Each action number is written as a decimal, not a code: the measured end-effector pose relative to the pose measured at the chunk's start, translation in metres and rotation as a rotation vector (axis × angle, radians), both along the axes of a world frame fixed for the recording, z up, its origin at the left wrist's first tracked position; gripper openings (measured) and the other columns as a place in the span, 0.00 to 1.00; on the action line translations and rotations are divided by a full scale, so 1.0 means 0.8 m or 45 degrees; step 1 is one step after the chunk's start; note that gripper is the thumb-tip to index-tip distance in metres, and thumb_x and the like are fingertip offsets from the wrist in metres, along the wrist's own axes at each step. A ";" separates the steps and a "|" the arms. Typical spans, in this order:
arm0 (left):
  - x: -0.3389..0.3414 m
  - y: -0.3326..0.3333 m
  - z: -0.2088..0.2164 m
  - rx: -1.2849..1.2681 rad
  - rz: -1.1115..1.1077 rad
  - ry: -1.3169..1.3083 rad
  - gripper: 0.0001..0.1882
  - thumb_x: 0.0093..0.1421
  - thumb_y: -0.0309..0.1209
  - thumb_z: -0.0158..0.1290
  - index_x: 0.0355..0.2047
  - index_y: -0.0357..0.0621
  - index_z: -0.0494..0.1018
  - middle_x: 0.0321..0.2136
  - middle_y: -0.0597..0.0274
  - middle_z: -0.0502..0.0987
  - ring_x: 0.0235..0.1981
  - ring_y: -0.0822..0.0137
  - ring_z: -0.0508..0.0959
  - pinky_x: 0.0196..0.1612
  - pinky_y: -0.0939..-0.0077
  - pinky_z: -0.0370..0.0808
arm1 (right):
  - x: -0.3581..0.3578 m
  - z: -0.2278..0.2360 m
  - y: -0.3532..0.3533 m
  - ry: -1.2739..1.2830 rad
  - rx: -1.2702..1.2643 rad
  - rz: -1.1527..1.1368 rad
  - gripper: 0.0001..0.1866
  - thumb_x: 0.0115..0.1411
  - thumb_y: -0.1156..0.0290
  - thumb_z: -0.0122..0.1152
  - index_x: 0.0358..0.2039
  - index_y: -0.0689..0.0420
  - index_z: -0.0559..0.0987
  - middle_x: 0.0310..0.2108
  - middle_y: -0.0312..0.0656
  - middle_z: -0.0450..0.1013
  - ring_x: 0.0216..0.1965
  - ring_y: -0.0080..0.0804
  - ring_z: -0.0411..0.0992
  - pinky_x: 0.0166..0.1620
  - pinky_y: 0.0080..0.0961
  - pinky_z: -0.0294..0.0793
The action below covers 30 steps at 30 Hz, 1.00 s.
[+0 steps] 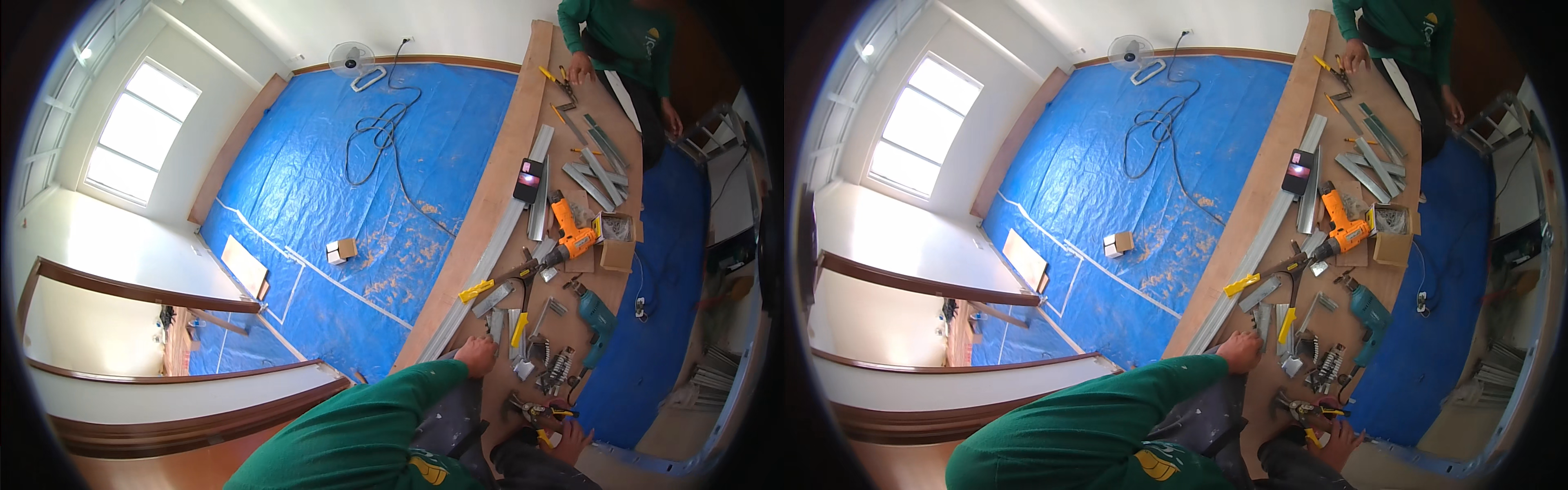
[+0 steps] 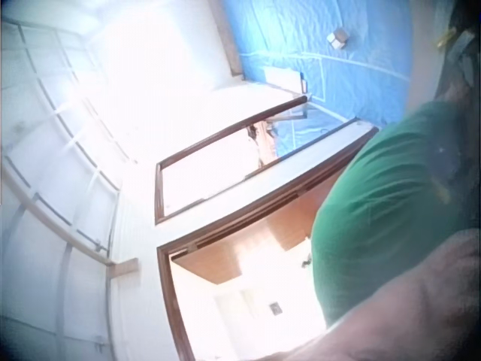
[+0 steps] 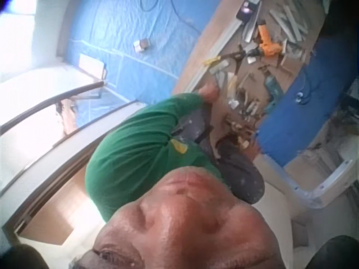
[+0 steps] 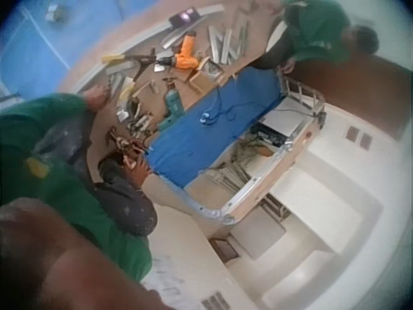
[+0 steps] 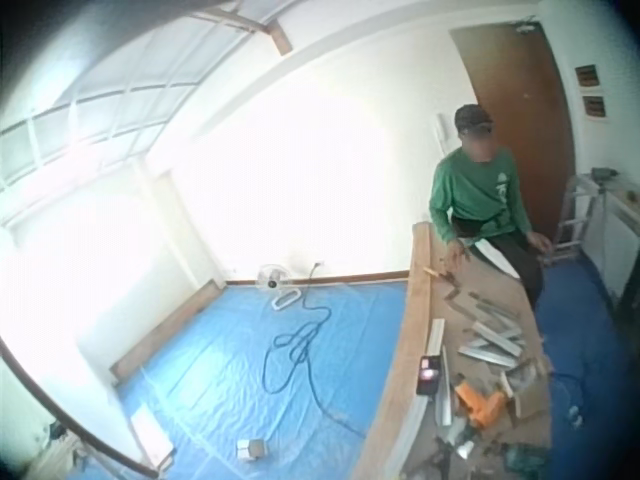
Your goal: The person sits on the floor and assembles small metal frame pieces using a pencil, a square ruler, and pliers. They mark measurements, cut metal strips, and join components into frame shapes.
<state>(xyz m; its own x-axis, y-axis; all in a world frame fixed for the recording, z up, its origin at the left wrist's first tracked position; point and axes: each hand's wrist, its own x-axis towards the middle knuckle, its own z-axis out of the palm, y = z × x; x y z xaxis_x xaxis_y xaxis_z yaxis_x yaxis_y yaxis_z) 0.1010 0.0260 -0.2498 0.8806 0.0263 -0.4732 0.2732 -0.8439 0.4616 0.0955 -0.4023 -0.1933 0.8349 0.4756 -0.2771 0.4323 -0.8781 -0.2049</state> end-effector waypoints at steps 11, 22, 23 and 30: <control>0.002 0.006 -0.012 0.064 -0.025 0.131 0.14 0.62 0.37 0.53 0.38 0.40 0.81 0.39 0.45 0.83 0.41 0.43 0.85 0.46 0.46 0.80 | 0.008 0.018 0.029 0.246 0.045 0.111 0.45 0.48 0.42 0.75 0.63 0.51 0.73 0.55 0.50 0.70 0.58 0.52 0.68 0.69 0.76 0.49; 0.020 0.000 0.007 -0.040 -0.011 0.020 0.14 0.62 0.38 0.55 0.38 0.41 0.81 0.43 0.46 0.82 0.47 0.42 0.81 0.53 0.48 0.76 | 0.000 -0.004 0.046 0.154 0.066 0.154 0.36 0.58 0.47 0.70 0.62 0.51 0.73 0.47 0.47 0.69 0.56 0.50 0.67 0.66 0.71 0.52; 0.020 0.000 0.006 -0.039 -0.006 0.020 0.13 0.61 0.38 0.56 0.38 0.42 0.81 0.43 0.46 0.82 0.47 0.42 0.81 0.53 0.48 0.77 | 0.001 -0.007 0.044 0.144 0.058 0.171 0.35 0.58 0.48 0.70 0.61 0.52 0.74 0.46 0.46 0.69 0.56 0.50 0.67 0.66 0.70 0.53; 0.016 0.004 0.005 -0.034 -0.004 0.001 0.13 0.61 0.38 0.57 0.38 0.42 0.82 0.43 0.46 0.82 0.46 0.41 0.81 0.53 0.48 0.77 | -0.001 -0.018 0.048 0.127 0.047 0.153 0.33 0.58 0.51 0.71 0.60 0.52 0.74 0.44 0.45 0.70 0.53 0.49 0.69 0.64 0.67 0.56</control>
<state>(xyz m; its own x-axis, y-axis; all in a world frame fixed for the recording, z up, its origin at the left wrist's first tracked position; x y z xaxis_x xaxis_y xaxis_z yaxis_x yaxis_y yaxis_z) 0.1134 0.0289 -0.2459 0.8804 0.0108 -0.4741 0.2709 -0.8320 0.4842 0.0948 -0.3642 -0.2075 0.7404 0.5821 -0.3361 0.5100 -0.8122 -0.2833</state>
